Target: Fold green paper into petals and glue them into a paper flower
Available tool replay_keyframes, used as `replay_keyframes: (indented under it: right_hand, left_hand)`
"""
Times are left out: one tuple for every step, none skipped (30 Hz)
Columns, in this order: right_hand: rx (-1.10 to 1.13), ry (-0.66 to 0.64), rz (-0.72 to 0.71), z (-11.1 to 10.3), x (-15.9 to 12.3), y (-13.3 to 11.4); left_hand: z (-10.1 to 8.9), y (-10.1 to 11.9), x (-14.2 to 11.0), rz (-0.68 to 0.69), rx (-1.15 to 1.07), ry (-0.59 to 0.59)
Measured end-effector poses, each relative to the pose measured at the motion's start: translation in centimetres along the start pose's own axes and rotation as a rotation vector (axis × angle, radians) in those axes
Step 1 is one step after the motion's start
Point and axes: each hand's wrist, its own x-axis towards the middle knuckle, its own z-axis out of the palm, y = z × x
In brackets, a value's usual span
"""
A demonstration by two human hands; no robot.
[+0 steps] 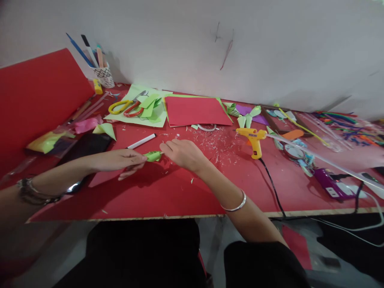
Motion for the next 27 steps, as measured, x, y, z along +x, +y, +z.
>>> replay_keyframes:
  right_hand:
    - [0.017,-0.009,0.016,0.0,0.0,0.0]
    - [0.039,-0.02,0.032,0.0,0.0,0.0]
    - [0.067,-0.034,0.047,0.0,0.0,0.1]
    - [0.099,-0.05,0.061,0.0,0.0,0.1]
    - [0.133,-0.065,0.075,-0.1,0.0,0.1]
    - [0.162,-0.079,0.089,-0.1,0.0,0.0]
    - [0.186,-0.092,0.103,-0.2,0.0,0.0]
    - [0.204,-0.103,0.116,-0.2,0.0,0.1]
    - [0.217,-0.111,0.129,-0.2,-0.1,0.1]
    - [0.226,-0.118,0.141,-0.2,-0.1,0.2]
    - [0.235,-0.123,0.156,-0.2,-0.2,0.3]
    - [0.247,-0.129,0.176,-0.1,-0.3,0.5]
    - [0.263,-0.132,0.203,0.0,-0.4,0.7]
    - [0.284,-0.135,0.234,0.2,-0.5,1.0]
    - [0.308,-0.14,0.265,0.4,-0.6,1.3]
    - [0.333,-0.145,0.293,0.7,-0.8,1.6]
    - [0.357,-0.15,0.319,0.9,-0.9,1.9]
    - [0.377,-0.158,0.341,1.2,-1.1,2.2]
    - [0.394,-0.17,0.358,1.4,-1.2,2.4]
    - [0.407,-0.184,0.371,1.6,-1.3,2.5]
    - [0.417,-0.196,0.381,1.8,-1.3,2.6]
    - [0.426,-0.204,0.386,1.9,-1.4,2.7]
    - [0.434,-0.208,0.387,1.9,-1.4,2.7]
    - [0.443,-0.206,0.386,1.9,-1.4,2.7]
    - [0.453,-0.198,0.388,1.9,-1.4,2.7]
    - [0.465,-0.186,0.394,1.9,-1.5,2.7]
    - [0.48,-0.171,0.4,1.9,-1.5,2.7]
  left_hand:
    - [0.0,0.2,0.0,-0.005,0.051,0.03]
    - [0.0,0.4,-0.1,-0.012,0.089,0.062]
    - [-0.1,0.5,-0.1,-0.018,0.115,0.09]
    - [-0.1,0.6,-0.1,-0.02,0.136,0.115]
    - [-0.2,0.6,-0.2,-0.015,0.155,0.139]
    - [-0.3,0.6,-0.2,-0.006,0.176,0.163]
    - [-0.4,0.6,-0.2,0.008,0.196,0.187]
    - [-0.6,0.5,-0.2,0.019,0.214,0.208]
    - [-0.8,0.4,-0.2,0.03,0.231,0.227]
    - [-1.0,0.2,-0.2,0.042,0.251,0.245]
    - [-1.2,0.1,-0.2,0.055,0.275,0.266]
    - [-1.5,-0.1,-0.3,0.069,0.298,0.291]
    - [-1.7,-0.3,-0.3,0.082,0.32,0.32]
    - [-1.9,-0.5,-0.3,0.093,0.336,0.353]
    - [-2.1,-0.7,-0.4,0.103,0.342,0.384]
    - [-2.2,-0.8,-0.4,0.111,0.336,0.411]
    - [-2.3,-1.0,-0.4,0.113,0.323,0.433]
    - [-2.3,-1.2,-0.4,0.111,0.306,0.45]
    - [-2.4,-1.3,-0.3,0.105,0.291,0.465]
    - [-2.3,-1.4,-0.2,0.095,0.281,0.478]
    - [-2.3,-1.6,-0.1,0.082,0.277,0.492]
    - [-2.3,-1.7,0.1,0.072,0.278,0.508]
    - [-2.2,-1.8,0.3,0.064,0.282,0.528]
    - [-2.2,-1.9,0.4,0.058,0.289,0.554]
    - [-2.2,-2.0,0.5,0.053,0.3,0.584]
    - [-2.1,-2.1,0.7,0.052,0.313,0.614]
    - [-2.1,-2.2,0.8,0.055,0.328,0.64]
